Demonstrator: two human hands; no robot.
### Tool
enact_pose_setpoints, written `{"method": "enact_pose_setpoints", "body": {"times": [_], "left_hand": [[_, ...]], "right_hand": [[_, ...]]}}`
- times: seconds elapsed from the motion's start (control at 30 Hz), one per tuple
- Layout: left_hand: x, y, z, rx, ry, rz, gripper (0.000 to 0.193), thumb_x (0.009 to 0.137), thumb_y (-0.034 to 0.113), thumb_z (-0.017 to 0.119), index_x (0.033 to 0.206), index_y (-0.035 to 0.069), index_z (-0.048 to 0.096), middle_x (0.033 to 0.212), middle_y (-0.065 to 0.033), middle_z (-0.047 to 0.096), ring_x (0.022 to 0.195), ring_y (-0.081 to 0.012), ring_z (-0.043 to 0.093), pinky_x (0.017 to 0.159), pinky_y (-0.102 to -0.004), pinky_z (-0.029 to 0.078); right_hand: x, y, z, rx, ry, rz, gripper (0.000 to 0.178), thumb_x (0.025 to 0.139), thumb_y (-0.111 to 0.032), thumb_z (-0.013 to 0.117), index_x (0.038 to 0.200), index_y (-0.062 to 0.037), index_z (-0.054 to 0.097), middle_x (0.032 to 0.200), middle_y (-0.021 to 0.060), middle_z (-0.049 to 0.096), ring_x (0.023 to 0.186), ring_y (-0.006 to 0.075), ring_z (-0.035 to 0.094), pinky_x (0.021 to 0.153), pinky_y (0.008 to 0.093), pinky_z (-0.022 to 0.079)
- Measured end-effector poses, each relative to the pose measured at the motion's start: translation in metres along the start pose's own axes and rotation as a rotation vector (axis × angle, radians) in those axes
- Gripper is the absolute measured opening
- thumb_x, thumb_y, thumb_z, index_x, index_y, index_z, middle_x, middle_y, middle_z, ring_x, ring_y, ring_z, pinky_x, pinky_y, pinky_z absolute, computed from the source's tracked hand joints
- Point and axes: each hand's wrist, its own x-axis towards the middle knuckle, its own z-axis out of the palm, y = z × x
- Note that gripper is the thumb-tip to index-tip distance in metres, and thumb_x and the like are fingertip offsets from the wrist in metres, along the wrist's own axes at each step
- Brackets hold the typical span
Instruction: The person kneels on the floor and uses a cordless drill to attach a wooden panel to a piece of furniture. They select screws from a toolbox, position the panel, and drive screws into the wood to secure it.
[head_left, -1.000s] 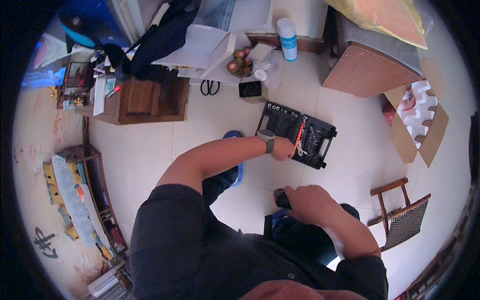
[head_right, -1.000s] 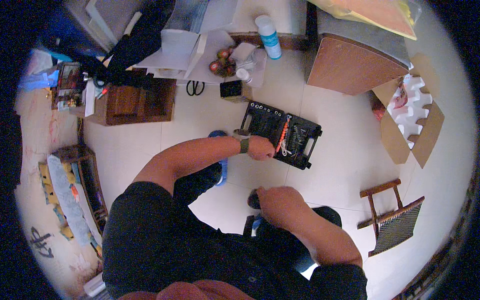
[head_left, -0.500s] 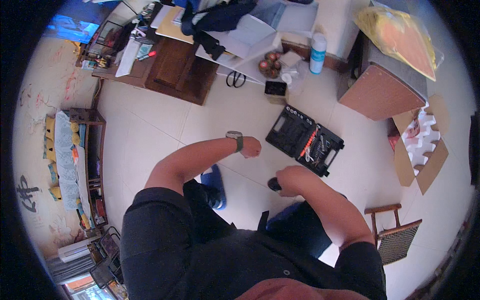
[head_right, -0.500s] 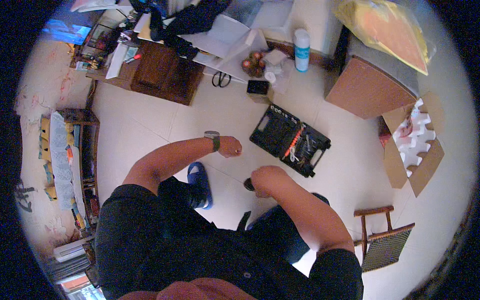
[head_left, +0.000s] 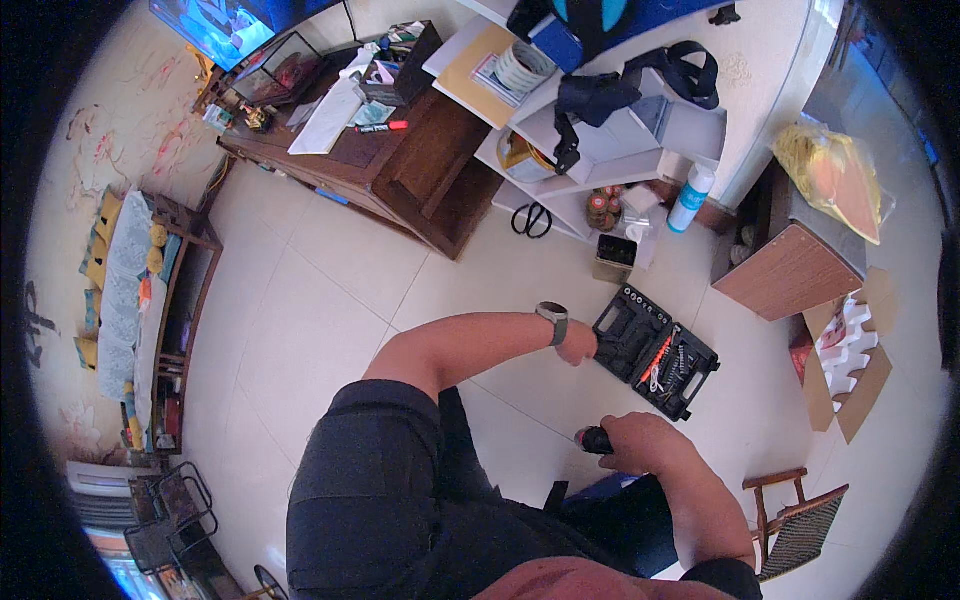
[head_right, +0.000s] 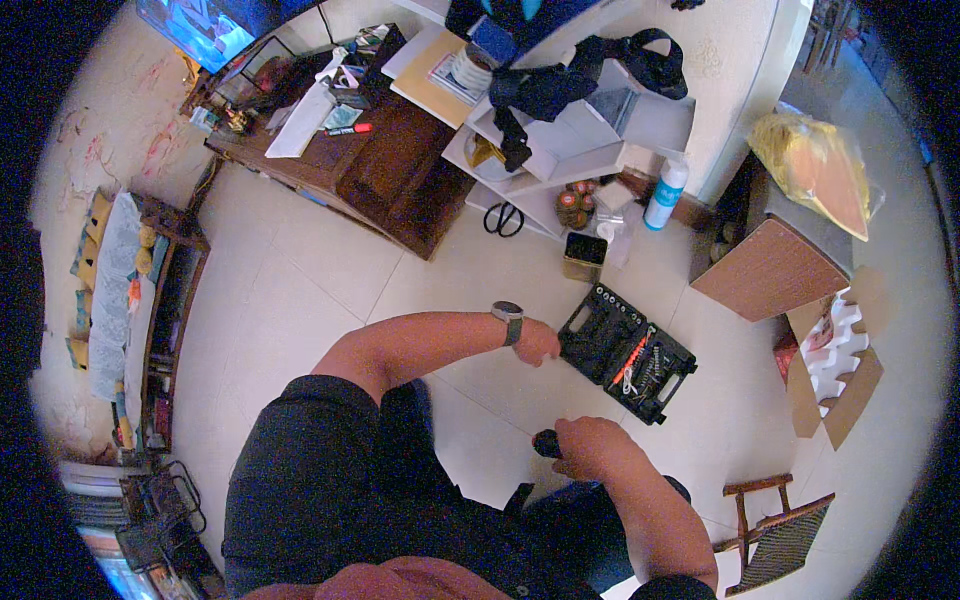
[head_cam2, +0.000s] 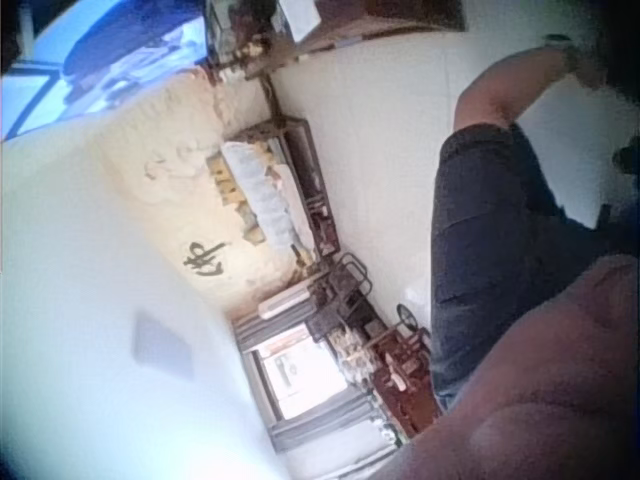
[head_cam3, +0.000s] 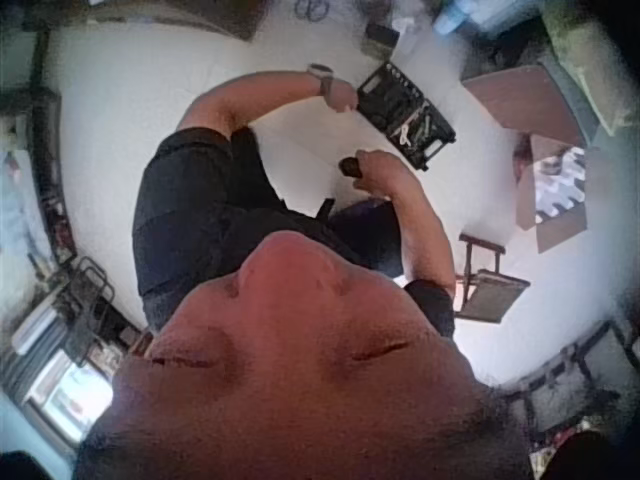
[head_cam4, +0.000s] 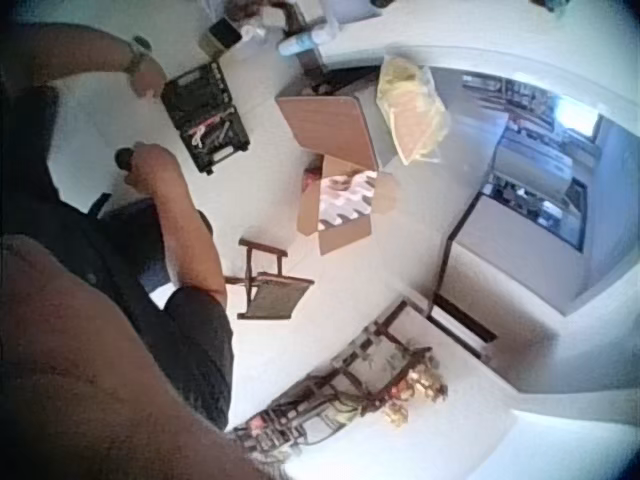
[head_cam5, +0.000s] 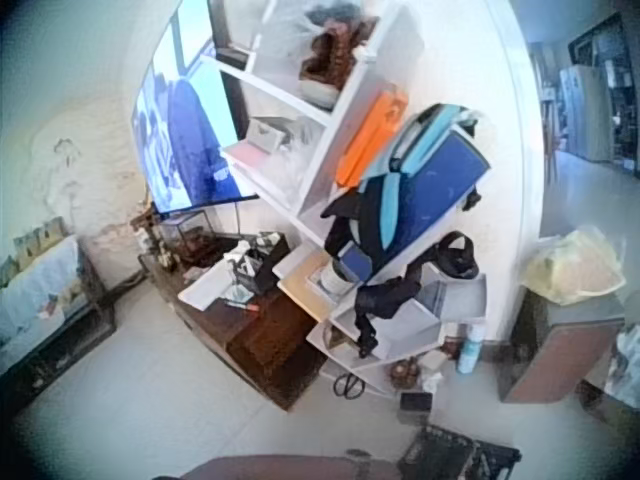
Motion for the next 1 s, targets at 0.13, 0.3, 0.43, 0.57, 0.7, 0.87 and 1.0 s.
{"method": "enact_pose_setpoints", "body": {"times": [0.13, 0.3, 0.43, 0.57, 0.7, 0.87, 1.0], "left_hand": [[0.008, 0.008, -0.081, -0.391, -0.051, -0.205, 0.03, 0.077, 0.014, 0.056, 0.103, 0.005, 0.068, 0.082, -0.0135, 0.071, 0.081, -0.0307, 0.069, 0.073, -0.042, 0.054], [0.003, -0.001, -0.092, -0.171, 0.178, 0.094, 0.022, 0.068, 0.016, 0.054, 0.08, 0.0, 0.062, 0.075, -0.0218, 0.064, 0.066, -0.0376, 0.061, 0.064, -0.0495, 0.047], [-0.007, 0.008, -0.099, -0.248, 0.156, 0.106, 0.021, 0.07, 0.017, 0.055, 0.077, -0.002, 0.059, 0.07, -0.0225, 0.059, 0.064, -0.0349, 0.058, 0.062, -0.0502, 0.042], [-0.019, 0.006, -0.093, -0.278, 0.235, 0.168, 0.024, 0.071, 0.021, 0.057, 0.078, -0.002, 0.061, 0.071, -0.0213, 0.061, 0.065, -0.0345, 0.059, 0.062, -0.0498, 0.043], [-0.014, -0.007, -0.096, -0.189, 0.137, 0.206, 0.031, 0.074, 0.028, 0.059, 0.081, -0.002, 0.063, 0.073, -0.0216, 0.062, 0.067, -0.0351, 0.06, 0.065, -0.0485, 0.045], [-0.026, -0.049, -0.074, -0.142, 0.178, 0.215, 0.027, 0.083, 0.028, 0.057, 0.09, 0.003, 0.065, 0.092, -0.0201, 0.066, 0.08, -0.0354, 0.063, 0.073, -0.048, 0.048], [-0.024, -0.038, -0.098, -0.383, 0.057, -0.063, 0.032, 0.088, 0.032, 0.058, 0.102, 0.005, 0.068, 0.083, -0.0122, 0.07, 0.076, -0.0179, 0.065, 0.068, -0.0365, 0.051]], "right_hand": [[0.009, -0.008, 0.0, -0.022, 0.053, 0.085, 0.045, 0.077, -0.035, 0.074, 0.106, -0.0049, 0.06, 0.099, 0.0179, 0.068, 0.094, 0.037, 0.066, 0.081, 0.0467, 0.053], [0.025, -0.035, -0.003, -0.057, 0.037, 0.097, 0.047, 0.078, -0.04, 0.072, 0.108, -0.0066, 0.059, 0.095, 0.0186, 0.068, 0.092, 0.038, 0.066, 0.08, 0.0465, 0.052], [0.037, -0.056, -0.006, -0.053, 0.01, 0.189, 0.051, 0.079, -0.043, 0.072, 0.114, -0.0084, 0.058, 0.097, 0.0181, 0.068, 0.094, 0.0363, 0.066, 0.081, 0.0441, 0.052], [0.057, -0.053, 0.0, -0.043, -0.007, 0.184, 0.051, 0.077, -0.042, 0.072, 0.114, -0.0088, 0.059, 0.098, 0.0173, 0.069, 0.095, 0.036, 0.065, 0.083, 0.0439, 0.051], [0.064, -0.046, -0.003, -0.045, -0.018, 0.178, 0.056, 0.074, -0.046, 0.075, 0.114, -0.0091, 0.06, 0.098, 0.0181, 0.069, 0.095, 0.0363, 0.066, 0.083, 0.0442, 0.052], [0.079, -0.035, -0.014, -0.025, 0.017, 0.153, 0.043, 0.077, -0.039, 0.074, 0.102, -0.0061, 0.063, 0.088, 0.0159, 0.07, 0.087, 0.0344, 0.068, 0.078, 0.0438, 0.054], [0.057, -0.005, -0.022, 0.088, 0.236, 0.119, 0.043, 0.078, -0.037, 0.072, 0.105, -0.0053, 0.061, 0.082, 0.0165, 0.069, 0.079, 0.035, 0.068, 0.071, 0.0445, 0.054]]}}
